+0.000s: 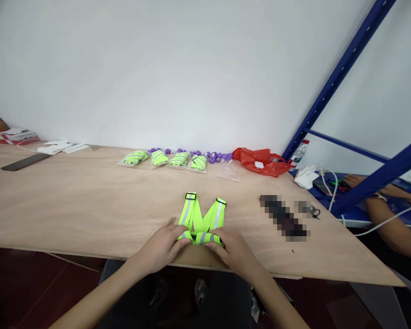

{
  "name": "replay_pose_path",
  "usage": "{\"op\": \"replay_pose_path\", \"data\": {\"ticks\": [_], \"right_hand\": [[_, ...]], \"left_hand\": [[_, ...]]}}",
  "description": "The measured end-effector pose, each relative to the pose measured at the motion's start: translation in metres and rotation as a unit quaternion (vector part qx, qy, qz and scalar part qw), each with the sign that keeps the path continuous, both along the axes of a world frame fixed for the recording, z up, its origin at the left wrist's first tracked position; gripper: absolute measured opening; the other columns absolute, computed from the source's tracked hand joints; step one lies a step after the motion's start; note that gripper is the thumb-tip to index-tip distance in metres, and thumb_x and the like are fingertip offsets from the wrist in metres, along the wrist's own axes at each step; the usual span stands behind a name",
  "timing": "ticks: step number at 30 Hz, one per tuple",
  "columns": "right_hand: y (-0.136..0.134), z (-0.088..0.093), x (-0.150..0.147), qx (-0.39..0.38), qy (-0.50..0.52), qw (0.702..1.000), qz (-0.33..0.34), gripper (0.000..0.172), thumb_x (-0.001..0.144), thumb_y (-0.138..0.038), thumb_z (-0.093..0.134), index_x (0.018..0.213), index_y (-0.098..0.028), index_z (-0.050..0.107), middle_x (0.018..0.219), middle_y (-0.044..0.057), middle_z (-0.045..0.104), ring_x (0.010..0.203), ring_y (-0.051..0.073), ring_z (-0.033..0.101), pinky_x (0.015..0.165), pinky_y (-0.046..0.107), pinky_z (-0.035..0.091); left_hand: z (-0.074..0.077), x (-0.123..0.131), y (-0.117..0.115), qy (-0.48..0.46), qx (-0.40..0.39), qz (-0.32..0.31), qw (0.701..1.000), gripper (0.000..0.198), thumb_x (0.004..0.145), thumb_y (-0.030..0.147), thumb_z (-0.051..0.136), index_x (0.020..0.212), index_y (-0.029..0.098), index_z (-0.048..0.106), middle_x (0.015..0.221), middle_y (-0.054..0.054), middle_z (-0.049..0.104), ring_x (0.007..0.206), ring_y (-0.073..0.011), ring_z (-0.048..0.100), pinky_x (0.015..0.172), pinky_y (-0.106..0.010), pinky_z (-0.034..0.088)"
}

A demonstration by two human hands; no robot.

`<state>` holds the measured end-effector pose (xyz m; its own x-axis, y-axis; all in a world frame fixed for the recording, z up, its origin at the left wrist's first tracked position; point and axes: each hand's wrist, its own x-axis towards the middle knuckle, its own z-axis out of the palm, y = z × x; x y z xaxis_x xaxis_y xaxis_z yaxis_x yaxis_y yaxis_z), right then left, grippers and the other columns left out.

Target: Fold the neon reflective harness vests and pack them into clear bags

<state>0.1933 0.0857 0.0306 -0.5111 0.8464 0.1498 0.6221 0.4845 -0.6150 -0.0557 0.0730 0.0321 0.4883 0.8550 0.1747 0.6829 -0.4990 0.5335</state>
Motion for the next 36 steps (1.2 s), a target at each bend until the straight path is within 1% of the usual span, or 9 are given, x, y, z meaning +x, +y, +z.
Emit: {"op": "replay_pose_path", "data": {"ticks": [2,5,9,13,17,22,26,32,36], "right_hand": [[0.008,0.0,-0.001,-0.015,0.01,1.0,-0.004,0.03,0.098,-0.044,0.049,0.097,-0.024,0.07,0.096,0.006,0.074,0.088,0.024,0.067,0.08,0.035,0.053],[0.018,-0.005,0.0,0.011,0.015,1.0,-0.021,0.033,0.099,-0.044,0.047,0.09,-0.022,0.069,0.1,0.007,0.069,0.095,0.023,0.064,0.088,0.036,0.052],[0.033,-0.013,0.002,0.04,-0.008,0.998,-0.053,0.038,0.098,-0.047,0.047,0.085,-0.021,0.071,0.123,0.013,0.063,0.12,0.029,0.056,0.103,0.045,0.045],[0.046,-0.018,0.004,0.017,-0.027,0.998,-0.052,0.037,0.097,-0.048,0.049,0.095,-0.022,0.074,0.133,0.013,0.064,0.127,0.031,0.055,0.107,0.051,0.043],[0.051,-0.016,0.002,0.003,-0.015,1.0,-0.027,0.038,0.096,-0.047,0.051,0.118,-0.022,0.069,0.133,0.011,0.065,0.128,0.029,0.056,0.109,0.049,0.042],[0.049,-0.014,-0.005,-0.017,0.014,0.999,-0.029,0.036,0.097,-0.043,0.048,0.126,-0.023,0.058,0.128,0.01,0.066,0.115,0.025,0.063,0.098,0.043,0.05],[0.048,-0.022,-0.01,0.002,0.018,0.998,-0.056,0.034,0.096,-0.04,0.049,0.125,-0.022,0.057,0.123,0.01,0.068,0.111,0.025,0.065,0.095,0.042,0.052],[0.045,-0.038,-0.008,0.151,-0.016,0.987,-0.046,0.028,0.099,-0.035,0.046,0.104,-0.023,0.07,0.124,0.014,0.067,0.118,0.028,0.062,0.101,0.048,0.05],[0.03,-0.036,0.0,0.114,-0.087,0.99,-0.011,0.047,0.097,-0.045,0.051,0.136,-0.021,0.057,0.138,0.015,0.06,0.128,0.03,0.055,0.107,0.051,0.046]], "left_hand": [[0.003,0.0,0.009,-0.027,-0.019,-0.006,0.999,0.03,0.102,0.039,0.04,0.098,0.021,0.064,0.1,-0.006,0.071,0.102,-0.0238,0.064,0.106,-0.043,0.04],[0.005,0.002,0.022,-0.06,-0.053,-0.003,0.997,0.041,0.102,0.044,0.035,0.087,0.019,0.063,0.094,-0.007,0.068,0.089,-0.0208,0.064,0.088,-0.034,0.049],[0.001,0.005,0.04,-0.054,-0.041,0.007,0.998,0.047,0.102,0.046,0.034,0.082,0.018,0.067,0.111,-0.012,0.068,0.111,-0.026,0.061,0.097,-0.038,0.047],[-0.006,0.007,0.052,-0.036,-0.041,0.028,0.998,0.046,0.1,0.047,0.037,0.089,0.017,0.07,0.127,-0.015,0.066,0.124,-0.029,0.056,0.103,-0.041,0.046],[-0.01,0.005,0.055,-0.034,-0.042,0.001,0.999,0.043,0.101,0.044,0.037,0.097,0.018,0.071,0.13,-0.012,0.066,0.128,-0.0284,0.055,0.108,-0.042,0.042],[-0.017,0.004,0.055,-0.032,-0.007,-0.022,0.999,0.037,0.103,0.038,0.034,0.121,0.021,0.062,0.133,-0.008,0.063,0.129,-0.0244,0.052,0.111,-0.04,0.039],[-0.025,0.009,0.055,-0.026,0.014,0.005,1.0,0.03,0.104,0.034,0.035,0.121,0.02,0.056,0.123,-0.01,0.064,0.117,-0.0247,0.058,0.098,-0.037,0.047],[-0.02,0.018,0.056,0.025,0.018,0.021,0.999,0.013,0.101,0.025,0.043,0.096,0.019,0.055,0.097,-0.007,0.065,0.091,-0.023,0.062,0.079,-0.034,0.048],[-0.014,0.015,0.051,0.025,0.025,0.009,0.999,0.018,0.102,0.029,0.042,0.093,0.02,0.055,0.095,-0.007,0.064,0.091,-0.0232,0.061,0.081,-0.035,0.048]]}}
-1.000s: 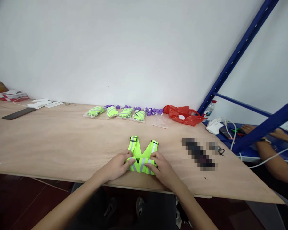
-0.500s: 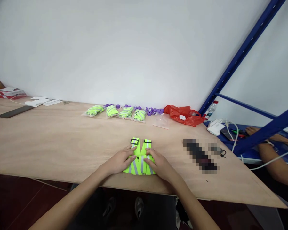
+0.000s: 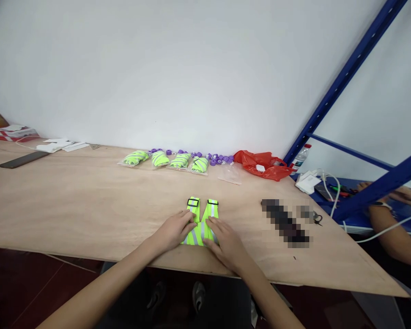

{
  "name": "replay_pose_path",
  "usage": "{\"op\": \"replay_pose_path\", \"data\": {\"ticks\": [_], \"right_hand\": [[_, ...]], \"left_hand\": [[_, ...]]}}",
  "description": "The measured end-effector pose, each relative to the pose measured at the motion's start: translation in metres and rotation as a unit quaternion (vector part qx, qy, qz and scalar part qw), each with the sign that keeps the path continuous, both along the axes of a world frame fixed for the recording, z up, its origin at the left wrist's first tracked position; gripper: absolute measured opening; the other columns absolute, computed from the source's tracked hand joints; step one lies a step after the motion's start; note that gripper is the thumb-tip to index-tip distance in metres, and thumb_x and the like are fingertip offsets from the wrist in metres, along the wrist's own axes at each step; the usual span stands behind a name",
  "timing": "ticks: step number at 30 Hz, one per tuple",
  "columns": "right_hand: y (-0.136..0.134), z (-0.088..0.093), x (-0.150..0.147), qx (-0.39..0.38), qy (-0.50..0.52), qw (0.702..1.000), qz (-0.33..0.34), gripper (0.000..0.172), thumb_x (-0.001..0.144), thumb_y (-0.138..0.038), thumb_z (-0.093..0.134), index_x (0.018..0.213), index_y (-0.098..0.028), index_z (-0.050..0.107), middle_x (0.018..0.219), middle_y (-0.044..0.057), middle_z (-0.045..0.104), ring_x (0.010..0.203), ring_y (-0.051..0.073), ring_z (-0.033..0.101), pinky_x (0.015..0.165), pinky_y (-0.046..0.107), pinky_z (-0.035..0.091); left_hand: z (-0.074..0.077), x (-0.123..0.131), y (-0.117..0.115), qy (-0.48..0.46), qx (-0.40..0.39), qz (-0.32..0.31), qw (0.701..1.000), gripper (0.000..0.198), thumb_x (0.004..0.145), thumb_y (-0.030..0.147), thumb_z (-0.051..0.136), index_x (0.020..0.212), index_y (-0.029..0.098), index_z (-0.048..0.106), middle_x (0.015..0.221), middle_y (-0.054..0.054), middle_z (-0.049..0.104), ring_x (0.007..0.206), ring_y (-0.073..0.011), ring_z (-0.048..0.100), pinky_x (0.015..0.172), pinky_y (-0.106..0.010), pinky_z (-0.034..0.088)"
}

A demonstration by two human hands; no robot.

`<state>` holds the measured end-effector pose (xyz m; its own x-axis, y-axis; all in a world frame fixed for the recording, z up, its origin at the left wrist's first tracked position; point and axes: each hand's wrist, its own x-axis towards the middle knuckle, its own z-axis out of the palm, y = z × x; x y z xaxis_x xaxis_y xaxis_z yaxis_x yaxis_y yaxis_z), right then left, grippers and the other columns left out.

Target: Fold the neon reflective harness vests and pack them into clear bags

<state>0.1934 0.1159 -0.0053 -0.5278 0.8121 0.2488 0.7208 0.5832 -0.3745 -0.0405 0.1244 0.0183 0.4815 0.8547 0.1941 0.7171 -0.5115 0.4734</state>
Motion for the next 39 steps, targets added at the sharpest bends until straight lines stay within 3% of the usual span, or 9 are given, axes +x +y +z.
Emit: {"op": "replay_pose_path", "data": {"ticks": [2,6,10,19,24,27,30,34,39], "right_hand": [[-0.008,0.004,0.003,-0.039,-0.033,0.999,0.005,0.065,0.092,-0.051,0.057,0.147,-0.018,0.046,0.151,0.017,0.046,0.139,0.032,0.044,0.113,0.052,0.04],[-0.024,0.012,0.003,-0.098,-0.057,0.993,0.005,0.08,0.09,-0.053,0.059,0.156,-0.018,0.029,0.161,0.015,0.029,0.15,0.032,0.024,0.119,0.052,0.028],[-0.038,0.017,-0.006,-0.133,-0.056,0.989,0.004,0.086,0.089,-0.05,0.06,0.159,-0.021,0.019,0.164,0.013,0.021,0.152,0.031,0.015,0.121,0.051,0.024],[-0.057,0.015,-0.013,-0.138,-0.048,0.989,0.028,0.082,0.088,-0.043,0.064,0.156,-0.018,0.026,0.162,0.017,0.026,0.15,0.034,0.02,0.118,0.056,0.029],[-0.06,0.016,-0.006,-0.077,-0.049,0.992,0.082,0.072,0.084,-0.026,0.064,0.15,-0.018,0.036,0.159,0.016,0.034,0.147,0.033,0.03,0.116,0.054,0.035],[-0.061,0.007,-0.007,-0.021,-0.058,0.993,0.101,0.064,0.085,-0.021,0.06,0.146,-0.018,0.041,0.155,0.016,0.04,0.144,0.032,0.035,0.114,0.052,0.039],[-0.061,-0.01,-0.014,0.051,-0.059,0.994,0.075,0.058,0.089,-0.024,0.058,0.144,-0.015,0.043,0.149,0.018,0.047,0.141,0.035,0.039,0.109,0.052,0.045],[-0.063,-0.027,-0.027,0.11,-0.037,0.993,0.016,0.068,0.088,-0.036,0.065,0.147,-0.014,0.038,0.144,0.02,0.051,0.138,0.039,0.042,0.102,0.054,0.05],[-0.067,-0.019,-0.038,0.097,0.016,0.995,0.008,0.073,0.087,-0.034,0.066,0.149,-0.016,0.032,0.146,0.019,0.048,0.141,0.036,0.039,0.108,0.056,0.045]], "left_hand": [[0.0,-0.004,-0.006,-0.012,0.007,-0.028,1.0,0.022,0.099,0.04,0.049,0.102,0.019,0.056,0.103,-0.009,0.064,0.101,-0.0258,0.06,0.088,-0.038,0.049],[-0.005,-0.014,-0.022,-0.007,0.035,-0.082,0.996,0.062,0.087,0.062,0.061,0.129,0.018,0.048,0.131,-0.016,0.057,0.133,-0.0356,0.045,0.11,-0.052,0.036],[-0.009,-0.021,-0.036,0.008,0.033,-0.1,0.994,0.064,0.091,0.06,0.055,0.137,0.018,0.042,0.142,-0.018,0.051,0.141,-0.0366,0.037,0.116,-0.055,0.03],[0.0,-0.024,-0.05,0.005,-0.002,-0.11,0.994,0.055,0.091,0.049,0.061,0.133,0.017,0.044,0.141,-0.018,0.053,0.139,-0.0354,0.041,0.118,-0.055,0.03],[0.006,-0.026,-0.059,-0.007,-0.038,-0.121,0.992,0.059,0.089,0.048,0.064,0.134,0.017,0.041,0.143,-0.018,0.051,0.142,-0.0348,0.037,0.118,-0.055,0.03],[0.006,-0.025,-0.064,0.002,-0.044,-0.118,0.992,0.059,0.088,0.046,0.066,0.133,0.017,0.042,0.144,-0.018,0.051,0.143,-0.0342,0.036,0.119,-0.055,0.029],[0.002,-0.022,-0.066,0.012,-0.034,-0.104,0.994,0.053,0.088,0.047,0.065,0.127,0.017,0.045,0.141,-0.019,0.053,0.143,-0.0336,0.037,0.121,-0.055,0.027],[-0.006,-0.018,-0.067,0.017,-0.016,-0.081,0.996,0.049,0.089,0.049,0.064,0.121,0.015,0.048,0.141,-0.02,0.052,0.144,-0.0349,0.035,0.12,-0.057,0.03],[-0.013,-0.015,-0.068,0.026,0.006,-0.073,0.997,0.051,0.09,0.051,0.062,0.123,0.014,0.049,0.14,-0.022,0.053,0.145,-0.0367,0.033,0.118,-0.058,0.033]]}}
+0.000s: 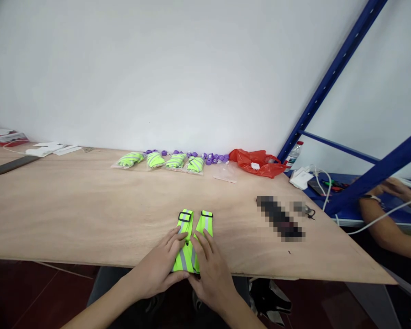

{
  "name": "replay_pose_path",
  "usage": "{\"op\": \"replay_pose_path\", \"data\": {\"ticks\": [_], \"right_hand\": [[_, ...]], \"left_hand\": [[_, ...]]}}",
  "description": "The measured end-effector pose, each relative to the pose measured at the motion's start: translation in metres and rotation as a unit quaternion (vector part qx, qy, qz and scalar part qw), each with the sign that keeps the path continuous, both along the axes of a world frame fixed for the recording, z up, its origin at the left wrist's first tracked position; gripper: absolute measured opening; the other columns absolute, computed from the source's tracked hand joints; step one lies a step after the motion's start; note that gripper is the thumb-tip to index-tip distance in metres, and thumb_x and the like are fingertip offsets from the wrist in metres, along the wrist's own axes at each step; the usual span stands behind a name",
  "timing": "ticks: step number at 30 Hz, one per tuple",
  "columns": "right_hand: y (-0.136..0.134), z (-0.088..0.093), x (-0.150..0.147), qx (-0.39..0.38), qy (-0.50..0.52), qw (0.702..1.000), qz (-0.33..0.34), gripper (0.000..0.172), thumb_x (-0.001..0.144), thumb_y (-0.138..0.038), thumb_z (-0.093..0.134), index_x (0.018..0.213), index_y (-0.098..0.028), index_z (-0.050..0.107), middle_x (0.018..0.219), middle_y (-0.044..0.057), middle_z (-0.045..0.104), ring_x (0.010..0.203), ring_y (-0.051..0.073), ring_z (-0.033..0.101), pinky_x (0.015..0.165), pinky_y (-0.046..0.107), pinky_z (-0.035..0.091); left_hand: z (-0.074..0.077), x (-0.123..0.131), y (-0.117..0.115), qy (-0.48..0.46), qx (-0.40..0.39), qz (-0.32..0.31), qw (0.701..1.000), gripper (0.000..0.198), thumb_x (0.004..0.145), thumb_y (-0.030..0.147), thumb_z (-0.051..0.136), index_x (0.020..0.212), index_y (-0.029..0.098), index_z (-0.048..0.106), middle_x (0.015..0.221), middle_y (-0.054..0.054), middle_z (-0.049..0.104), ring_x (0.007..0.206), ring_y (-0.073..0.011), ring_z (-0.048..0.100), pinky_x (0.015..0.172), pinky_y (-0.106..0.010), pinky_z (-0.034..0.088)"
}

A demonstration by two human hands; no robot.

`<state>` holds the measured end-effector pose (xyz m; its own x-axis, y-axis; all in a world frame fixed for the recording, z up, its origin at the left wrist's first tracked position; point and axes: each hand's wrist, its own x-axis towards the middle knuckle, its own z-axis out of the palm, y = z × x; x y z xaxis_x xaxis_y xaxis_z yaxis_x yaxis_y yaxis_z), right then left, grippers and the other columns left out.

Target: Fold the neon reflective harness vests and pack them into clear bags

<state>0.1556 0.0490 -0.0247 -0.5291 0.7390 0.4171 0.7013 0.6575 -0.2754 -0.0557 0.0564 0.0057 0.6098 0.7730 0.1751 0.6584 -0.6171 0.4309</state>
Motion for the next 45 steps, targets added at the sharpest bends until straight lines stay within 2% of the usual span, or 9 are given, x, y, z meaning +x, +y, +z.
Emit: {"op": "replay_pose_path", "data": {"ticks": [7,12,16,20,25,32,37,40,45], "right_hand": [[-0.004,0.009,-0.004,-0.035,0.049,0.998,0.015,0.066,0.085,-0.019,0.059,0.147,-0.019,0.036,0.151,0.014,0.043,0.147,0.033,0.029,0.113,0.056,0.039],[-0.006,0.015,-0.006,-0.056,0.038,0.998,0.018,0.066,0.081,-0.012,0.056,0.145,-0.018,0.04,0.151,0.014,0.044,0.148,0.032,0.025,0.115,0.058,0.037],[-0.002,0.022,-0.004,-0.091,0.015,0.995,0.039,0.065,0.081,-0.012,0.056,0.144,-0.016,0.043,0.148,0.014,0.048,0.146,0.031,0.03,0.116,0.055,0.037],[0.004,0.025,0.002,-0.125,0.005,0.99,0.062,0.069,0.077,-0.008,0.055,0.145,-0.018,0.044,0.147,0.013,0.05,0.145,0.029,0.033,0.116,0.052,0.038],[0.009,0.028,0.006,-0.147,0.021,0.986,0.074,0.059,0.082,-0.016,0.06,0.139,-0.02,0.049,0.142,0.013,0.055,0.138,0.028,0.044,0.116,0.052,0.037],[0.015,0.035,0.008,-0.16,0.033,0.982,0.093,0.054,0.08,-0.016,0.064,0.133,-0.02,0.053,0.137,0.012,0.058,0.13,0.026,0.05,0.114,0.047,0.038],[0.021,0.046,0.009,-0.195,0.059,0.976,0.071,0.047,0.082,-0.02,0.066,0.128,-0.023,0.058,0.127,0.01,0.066,0.117,0.026,0.06,0.103,0.042,0.047],[0.027,0.052,0.01,-0.23,0.079,0.969,0.04,0.039,0.081,-0.029,0.069,0.119,-0.023,0.062,0.114,0.007,0.071,0.1,0.025,0.066,0.089,0.038,0.051],[0.048,0.052,0.014,-0.265,0.107,0.958,0.035,0.025,0.088,-0.044,0.065,0.099,-0.023,0.07,0.087,0.001,0.074,0.075,0.019,0.065,0.067,0.027,0.047]], "left_hand": [[-0.003,0.004,-0.001,0.004,0.005,0.004,1.0,0.054,0.09,0.052,0.062,0.126,0.013,0.048,0.14,-0.021,0.052,0.144,-0.0394,0.032,0.115,-0.06,0.036],[-0.001,0.006,-0.001,-0.01,0.012,-0.002,1.0,0.05,0.09,0.048,0.063,0.125,0.015,0.048,0.134,-0.018,0.056,0.141,-0.0364,0.039,0.116,-0.059,0.035],[0.003,0.006,-0.002,-0.027,0.009,-0.009,1.0,0.047,0.09,0.042,0.064,0.126,0.018,0.046,0.133,-0.016,0.058,0.14,-0.0327,0.042,0.119,-0.058,0.03],[0.007,0.002,-0.002,-0.027,-0.015,-0.019,0.999,0.057,0.084,0.042,0.071,0.128,0.02,0.044,0.137,-0.016,0.054,0.141,-0.033,0.04,0.12,-0.057,0.028],[0.012,-0.001,0.001,-0.014,-0.02,-0.037,0.999,0.055,0.086,0.04,0.069,0.13,0.02,0.042,0.14,-0.014,0.053,0.138,-0.0317,0.044,0.12,-0.055,0.028],[0.016,0.0,0.004,0.011,-0.007,-0.033,0.999,0.05,0.089,0.048,0.065,0.127,0.02,0.047,0.133,-0.013,0.058,0.134,-0.0342,0.046,0.116,-0.054,0.035],[0.023,0.0,0.011,-0.005,-0.009,-0.04,0.999,0.047,0.091,0.056,0.058,0.122,0.022,0.054,0.118,-0.01,0.065,0.12,-0.0303,0.057,0.111,-0.047,0.04],[0.031,0.001,0.018,0.001,-0.032,-0.023,0.999,0.047,0.092,0.062,0.052,0.115,0.022,0.06,0.107,-0.008,0.068,0.104,-0.028,0.064,0.092,-0.038,0.05],[0.046,0.002,0.038,0.028,-0.05,-0.014,0.998,0.045,0.095,0.06,0.049,0.111,0.023,0.069,0.104,-0.008,0.073,0.094,-0.0271,0.068,0.08,-0.032,0.049]]}}
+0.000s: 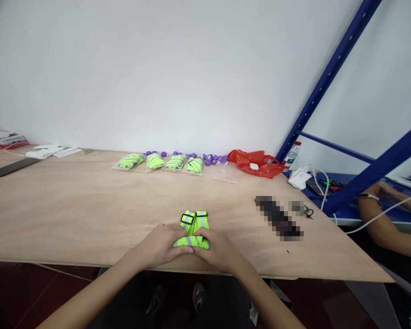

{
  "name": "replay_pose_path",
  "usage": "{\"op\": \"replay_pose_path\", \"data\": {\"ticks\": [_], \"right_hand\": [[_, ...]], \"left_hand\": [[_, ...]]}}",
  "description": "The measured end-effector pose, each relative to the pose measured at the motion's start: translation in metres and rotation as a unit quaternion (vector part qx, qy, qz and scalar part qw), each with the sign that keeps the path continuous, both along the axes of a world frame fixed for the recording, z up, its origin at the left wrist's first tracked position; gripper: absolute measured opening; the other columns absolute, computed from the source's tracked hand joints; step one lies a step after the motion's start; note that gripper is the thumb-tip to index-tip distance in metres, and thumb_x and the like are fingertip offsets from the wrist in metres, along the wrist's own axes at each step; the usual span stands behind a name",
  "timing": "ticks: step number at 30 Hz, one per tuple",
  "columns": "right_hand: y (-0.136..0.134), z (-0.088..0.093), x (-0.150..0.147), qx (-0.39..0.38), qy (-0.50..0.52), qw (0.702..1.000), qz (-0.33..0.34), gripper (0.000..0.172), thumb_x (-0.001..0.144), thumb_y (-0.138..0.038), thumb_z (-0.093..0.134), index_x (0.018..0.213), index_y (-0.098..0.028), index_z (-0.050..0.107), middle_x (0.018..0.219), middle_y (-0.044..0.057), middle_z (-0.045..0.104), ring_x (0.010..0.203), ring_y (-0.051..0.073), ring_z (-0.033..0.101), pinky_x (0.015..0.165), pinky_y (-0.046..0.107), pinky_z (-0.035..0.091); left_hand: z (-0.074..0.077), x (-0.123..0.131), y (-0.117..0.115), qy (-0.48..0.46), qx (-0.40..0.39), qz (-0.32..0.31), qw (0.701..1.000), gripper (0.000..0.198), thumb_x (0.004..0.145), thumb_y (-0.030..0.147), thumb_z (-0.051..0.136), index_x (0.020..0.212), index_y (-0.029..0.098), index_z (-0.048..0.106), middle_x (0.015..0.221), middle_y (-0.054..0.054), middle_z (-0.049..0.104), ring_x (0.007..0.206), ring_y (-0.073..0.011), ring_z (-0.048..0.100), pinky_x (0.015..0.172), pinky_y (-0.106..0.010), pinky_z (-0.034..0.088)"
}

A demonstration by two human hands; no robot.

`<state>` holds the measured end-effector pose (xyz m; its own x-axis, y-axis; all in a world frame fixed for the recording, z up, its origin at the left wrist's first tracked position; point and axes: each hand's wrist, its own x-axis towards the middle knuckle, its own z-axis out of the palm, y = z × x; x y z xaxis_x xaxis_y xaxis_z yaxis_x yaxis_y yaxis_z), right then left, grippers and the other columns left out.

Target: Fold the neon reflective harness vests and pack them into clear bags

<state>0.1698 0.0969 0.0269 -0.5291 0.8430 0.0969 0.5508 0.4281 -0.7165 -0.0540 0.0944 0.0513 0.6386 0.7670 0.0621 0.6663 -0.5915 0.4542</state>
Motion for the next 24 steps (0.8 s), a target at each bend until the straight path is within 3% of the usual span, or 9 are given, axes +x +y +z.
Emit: {"op": "replay_pose_path", "data": {"ticks": [4,7,11,17,24], "right_hand": [[0.025,-0.004,-0.002,0.033,0.005,0.999,0.011,0.037,0.093,-0.052,0.056,0.079,-0.021,0.071,0.072,0.0,0.068,0.069,0.017,0.06,0.065,0.027,0.046],[0.041,-0.005,-0.006,0.12,0.014,0.992,0.024,0.044,0.095,-0.053,0.052,0.072,-0.02,0.068,0.081,0.003,0.066,0.081,0.019,0.06,0.074,0.03,0.049],[0.056,-0.01,-0.007,0.2,-0.002,0.98,0.019,0.04,0.098,-0.05,0.051,0.082,-0.019,0.071,0.101,0.008,0.066,0.099,0.022,0.059,0.088,0.035,0.048],[0.071,-0.02,-0.004,0.171,-0.038,0.984,0.024,0.03,0.1,-0.039,0.05,0.094,-0.018,0.071,0.11,0.009,0.066,0.106,0.021,0.059,0.095,0.036,0.047],[0.075,-0.023,-0.008,0.129,-0.024,0.991,0.014,0.03,0.098,-0.038,0.05,0.091,-0.021,0.073,0.107,0.007,0.07,0.105,0.022,0.062,0.095,0.036,0.048]], "left_hand": [[0.003,-0.001,0.025,-0.029,-0.004,-0.01,1.0,0.048,0.097,0.059,0.044,0.096,0.022,0.075,0.097,-0.007,0.075,0.084,-0.0233,0.068,0.073,-0.028,0.046],[0.002,-0.003,0.042,-0.039,0.007,-0.015,0.999,0.049,0.099,0.058,0.043,0.094,0.021,0.074,0.092,-0.007,0.076,0.079,-0.0215,0.067,0.069,-0.026,0.044],[-0.001,-0.002,0.057,-0.043,0.004,-0.006,0.999,0.046,0.099,0.055,0.046,0.092,0.019,0.074,0.084,-0.005,0.075,0.07,-0.0186,0.065,0.063,-0.025,0.041],[-0.014,0.001,0.075,-0.039,0.034,-0.008,0.999,0.041,0.098,0.053,0.049,0.106,0.02,0.071,0.096,-0.006,0.074,0.086,-0.0212,0.066,0.073,-0.026,0.044],[-0.026,0.003,0.085,-0.003,0.083,0.038,0.996,0.047,0.093,0.062,0.052,0.099,0.016,0.063,0.099,-0.008,0.068,0.089,-0.0222,0.063,0.076,-0.03,0.045]]}}
